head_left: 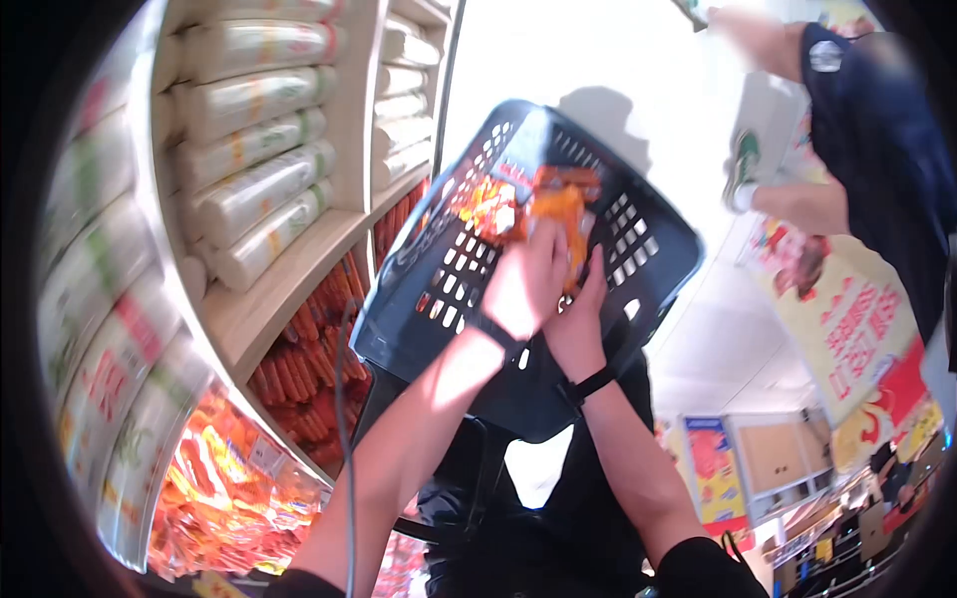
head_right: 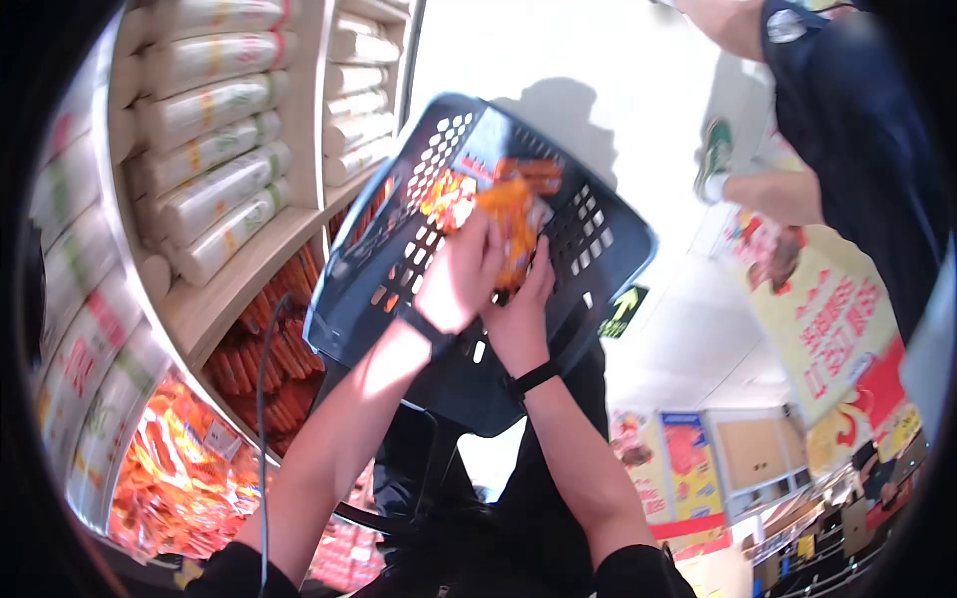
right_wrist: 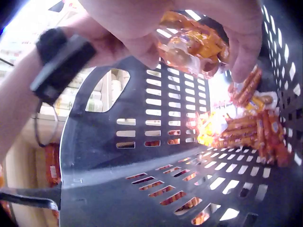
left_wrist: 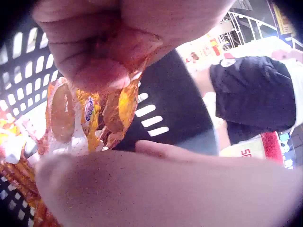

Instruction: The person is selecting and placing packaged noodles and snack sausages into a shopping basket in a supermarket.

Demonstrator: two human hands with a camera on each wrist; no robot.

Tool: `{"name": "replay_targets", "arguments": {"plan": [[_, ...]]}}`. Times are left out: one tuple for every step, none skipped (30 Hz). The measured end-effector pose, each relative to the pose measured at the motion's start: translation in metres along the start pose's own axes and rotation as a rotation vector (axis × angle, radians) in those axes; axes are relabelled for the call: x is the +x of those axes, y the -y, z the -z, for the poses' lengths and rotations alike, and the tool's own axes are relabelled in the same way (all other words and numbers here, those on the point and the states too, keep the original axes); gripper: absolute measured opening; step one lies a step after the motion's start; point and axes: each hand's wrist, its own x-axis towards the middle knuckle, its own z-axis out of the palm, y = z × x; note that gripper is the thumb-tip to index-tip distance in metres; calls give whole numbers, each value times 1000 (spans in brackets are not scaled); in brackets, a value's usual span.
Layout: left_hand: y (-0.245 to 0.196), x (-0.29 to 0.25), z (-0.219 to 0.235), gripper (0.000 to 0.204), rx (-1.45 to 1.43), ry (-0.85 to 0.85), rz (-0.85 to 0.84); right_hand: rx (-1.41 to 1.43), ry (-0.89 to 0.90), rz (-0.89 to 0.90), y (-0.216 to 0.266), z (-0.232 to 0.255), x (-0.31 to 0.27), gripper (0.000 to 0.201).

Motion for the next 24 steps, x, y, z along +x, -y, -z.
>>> {"name": "replay_targets", "arguments": {"plan": [[-25,-20,9,14,24,17,11,-195,-8,201,1,8,-4,114],[-44,-40,19,17,78,64,-1,-175,-4,229,21,18,-16,106],[-76,-61,34,19,60,90,-21,-283,5,338,34,28,-27,97],[-103,-84,48,19,92,93,-33,-394,4,447,51,42,-40,89],[-124,-106,63,19,23,62,-141,-333,24,487,74,59,-55,78],[-149,-127,82,19,-15,109,-49,-276,42,533,98,75,-72,69],[-171,-148,99,19,-53,100,-44,-247,44,618,126,89,-92,60],[-193,-170,116,18,-132,49,-108,-162,78,636,153,100,-115,57],[-205,-191,129,18,-143,62,-111,-275,81,656,173,113,-136,54],[-226,-212,148,20,-187,4,-184,-282,60,683,196,120,-156,52],[-240,-231,160,29,-181,46,-110,-317,79,658,217,130,-177,53],[-245,-250,169,31,-250,51,-121,-374,99,619,238,136,-198,55],[-258,-265,182,33,-318,45,-125,-354,95,612,264,140,-217,54],[-268,-276,181,34,-386,72,-110,-330,90,571,272,151,-232,52],[-265,-290,187,35,-342,57,-114,-364,100,618,269,148,-239,50],[-264,-309,200,36,-311,39,-144,-416,91,681,272,146,-256,48],[-272,-342,226,36,-219,32,-154,-464,50,742,282,137,-286,49],[-272,-364,231,33,-149,-78,-242,-533,53,759,292,138,-308,48],[-278,-370,238,31,-140,-91,-225,-550,103,742,304,142,-313,49],[-264,-376,240,30,-137,-104,-218,-577,143,728,301,133,-316,50],[-258,-396,244,26,-55,-308,-376,-571,128,850,299,126,-329,51],[-265,-421,262,24,-127,-275,-283,-601,140,874,308,121,-347,50],[-262,-442,269,23,-92,-348,-280,-632,161,889,315,114,-366,50],[-255,-459,275,22,-58,-427,-278,-665,184,911,322,106,-383,49]]}}
